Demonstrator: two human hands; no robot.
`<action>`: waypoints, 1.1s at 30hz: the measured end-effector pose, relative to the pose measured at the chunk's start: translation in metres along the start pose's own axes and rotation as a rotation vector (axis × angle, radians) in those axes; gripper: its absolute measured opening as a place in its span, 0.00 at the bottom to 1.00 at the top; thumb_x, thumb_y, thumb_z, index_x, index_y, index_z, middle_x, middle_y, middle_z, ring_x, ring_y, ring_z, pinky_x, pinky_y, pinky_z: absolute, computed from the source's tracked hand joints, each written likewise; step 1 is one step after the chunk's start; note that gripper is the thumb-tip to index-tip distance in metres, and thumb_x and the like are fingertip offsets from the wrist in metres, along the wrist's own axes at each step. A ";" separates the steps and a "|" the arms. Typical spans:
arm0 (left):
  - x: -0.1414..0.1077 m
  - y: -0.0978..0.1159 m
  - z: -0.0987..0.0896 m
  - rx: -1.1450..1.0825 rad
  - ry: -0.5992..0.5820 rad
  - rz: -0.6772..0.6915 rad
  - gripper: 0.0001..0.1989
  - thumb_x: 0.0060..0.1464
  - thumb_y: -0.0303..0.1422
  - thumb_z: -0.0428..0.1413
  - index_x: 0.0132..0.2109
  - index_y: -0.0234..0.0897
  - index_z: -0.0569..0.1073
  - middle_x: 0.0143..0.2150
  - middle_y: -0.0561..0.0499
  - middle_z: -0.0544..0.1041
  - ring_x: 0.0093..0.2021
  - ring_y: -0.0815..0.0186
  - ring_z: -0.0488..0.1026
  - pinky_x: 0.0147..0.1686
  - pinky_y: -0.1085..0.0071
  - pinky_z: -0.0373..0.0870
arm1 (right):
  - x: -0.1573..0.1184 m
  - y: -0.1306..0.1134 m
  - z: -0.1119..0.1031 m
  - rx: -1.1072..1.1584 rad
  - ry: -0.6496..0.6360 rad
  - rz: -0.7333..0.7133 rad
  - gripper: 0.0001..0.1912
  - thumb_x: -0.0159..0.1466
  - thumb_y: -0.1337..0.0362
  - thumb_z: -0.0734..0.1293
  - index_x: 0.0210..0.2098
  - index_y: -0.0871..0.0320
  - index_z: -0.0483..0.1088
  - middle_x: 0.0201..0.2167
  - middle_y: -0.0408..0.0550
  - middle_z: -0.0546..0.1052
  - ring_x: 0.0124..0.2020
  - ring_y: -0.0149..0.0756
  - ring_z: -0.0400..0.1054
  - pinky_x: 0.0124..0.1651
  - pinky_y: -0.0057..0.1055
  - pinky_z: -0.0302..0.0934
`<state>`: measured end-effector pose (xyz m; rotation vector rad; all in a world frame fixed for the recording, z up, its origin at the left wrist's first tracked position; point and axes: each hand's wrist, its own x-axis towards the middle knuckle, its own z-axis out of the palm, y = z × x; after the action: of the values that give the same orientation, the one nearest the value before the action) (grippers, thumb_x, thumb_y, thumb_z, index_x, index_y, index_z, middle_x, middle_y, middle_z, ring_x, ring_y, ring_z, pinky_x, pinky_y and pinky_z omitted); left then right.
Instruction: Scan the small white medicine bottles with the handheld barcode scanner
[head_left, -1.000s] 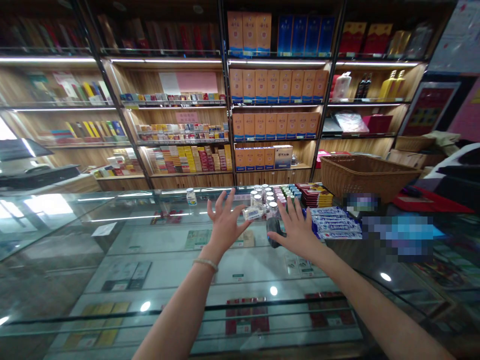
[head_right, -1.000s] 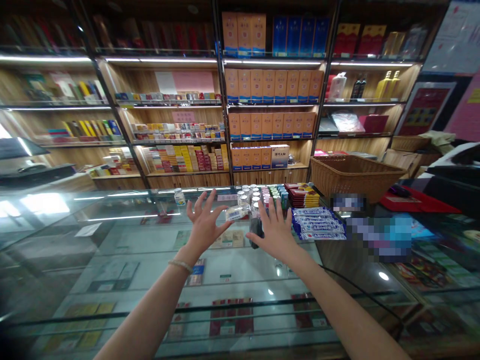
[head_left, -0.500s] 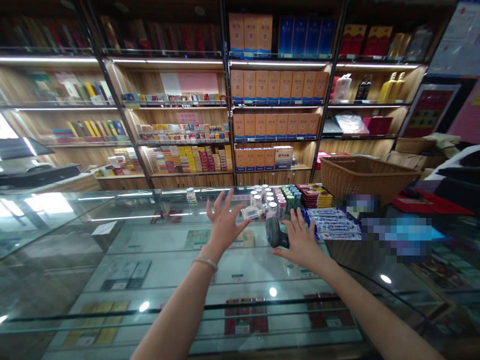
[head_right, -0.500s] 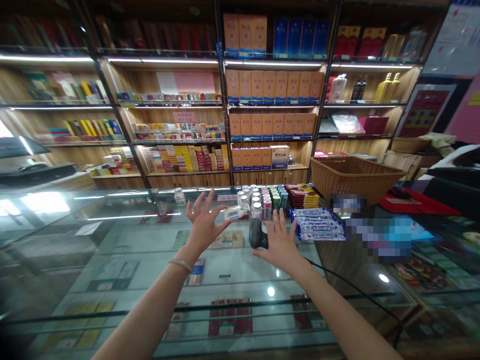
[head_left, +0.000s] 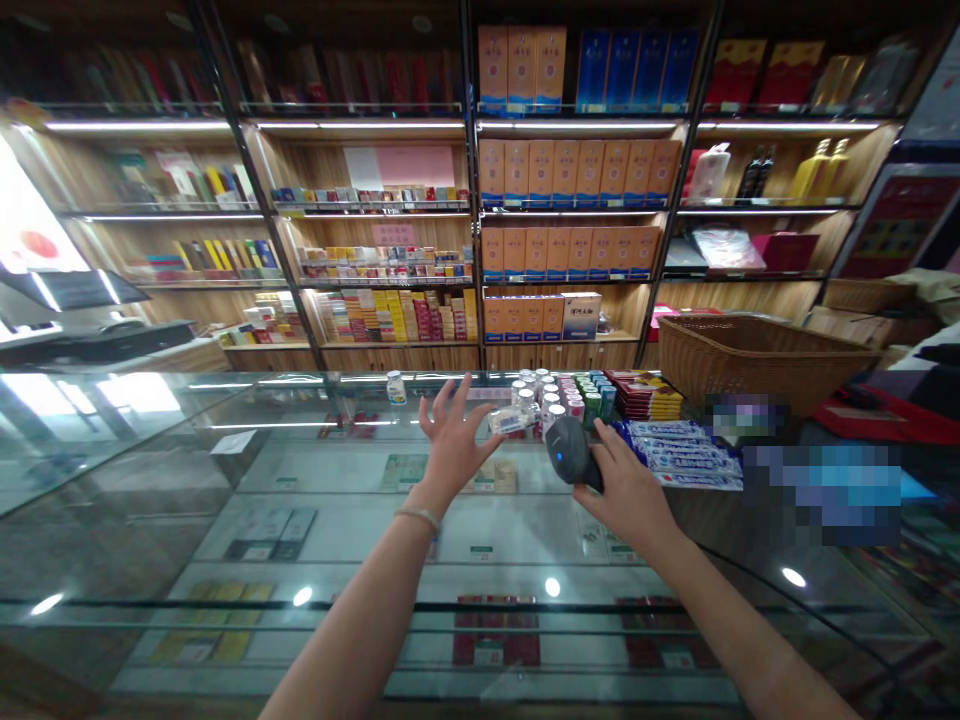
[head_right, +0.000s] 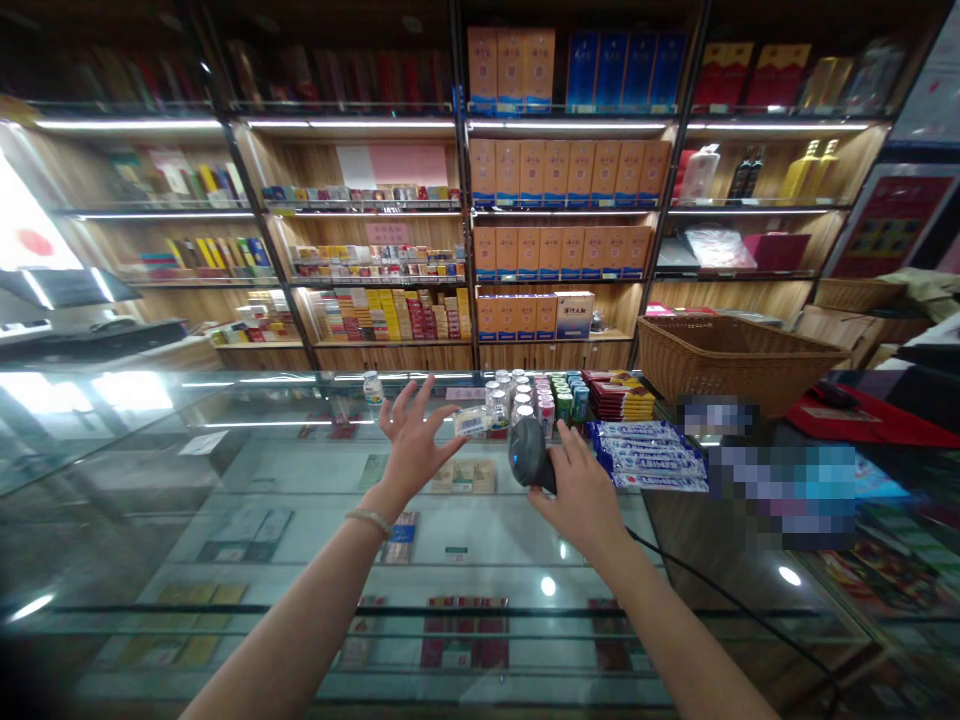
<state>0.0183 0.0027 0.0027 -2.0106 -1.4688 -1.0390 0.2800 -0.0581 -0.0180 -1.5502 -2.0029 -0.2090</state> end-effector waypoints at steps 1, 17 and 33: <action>0.000 0.000 0.000 0.001 -0.002 -0.004 0.18 0.51 0.45 0.67 0.49 0.50 0.79 0.75 0.47 0.59 0.73 0.43 0.52 0.70 0.37 0.36 | 0.000 0.000 -0.005 0.059 0.001 0.051 0.19 0.60 0.62 0.66 0.51 0.58 0.70 0.65 0.60 0.69 0.59 0.52 0.70 0.53 0.44 0.67; -0.001 -0.002 0.000 0.034 0.009 -0.007 0.19 0.52 0.46 0.66 0.50 0.50 0.79 0.74 0.47 0.59 0.73 0.43 0.53 0.70 0.39 0.36 | -0.008 -0.009 -0.021 0.597 -0.302 0.090 0.27 0.52 0.65 0.70 0.52 0.52 0.63 0.36 0.45 0.81 0.38 0.45 0.77 0.39 0.30 0.61; -0.001 -0.003 0.002 0.010 0.003 0.000 0.19 0.52 0.46 0.65 0.50 0.49 0.79 0.75 0.46 0.59 0.73 0.43 0.52 0.70 0.37 0.38 | -0.008 -0.010 -0.025 0.602 -0.285 0.100 0.26 0.50 0.65 0.69 0.48 0.51 0.63 0.33 0.42 0.80 0.36 0.44 0.76 0.37 0.29 0.60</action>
<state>0.0161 0.0048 0.0005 -2.0017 -1.4692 -1.0327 0.2809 -0.0796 0.0001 -1.3232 -1.9346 0.6326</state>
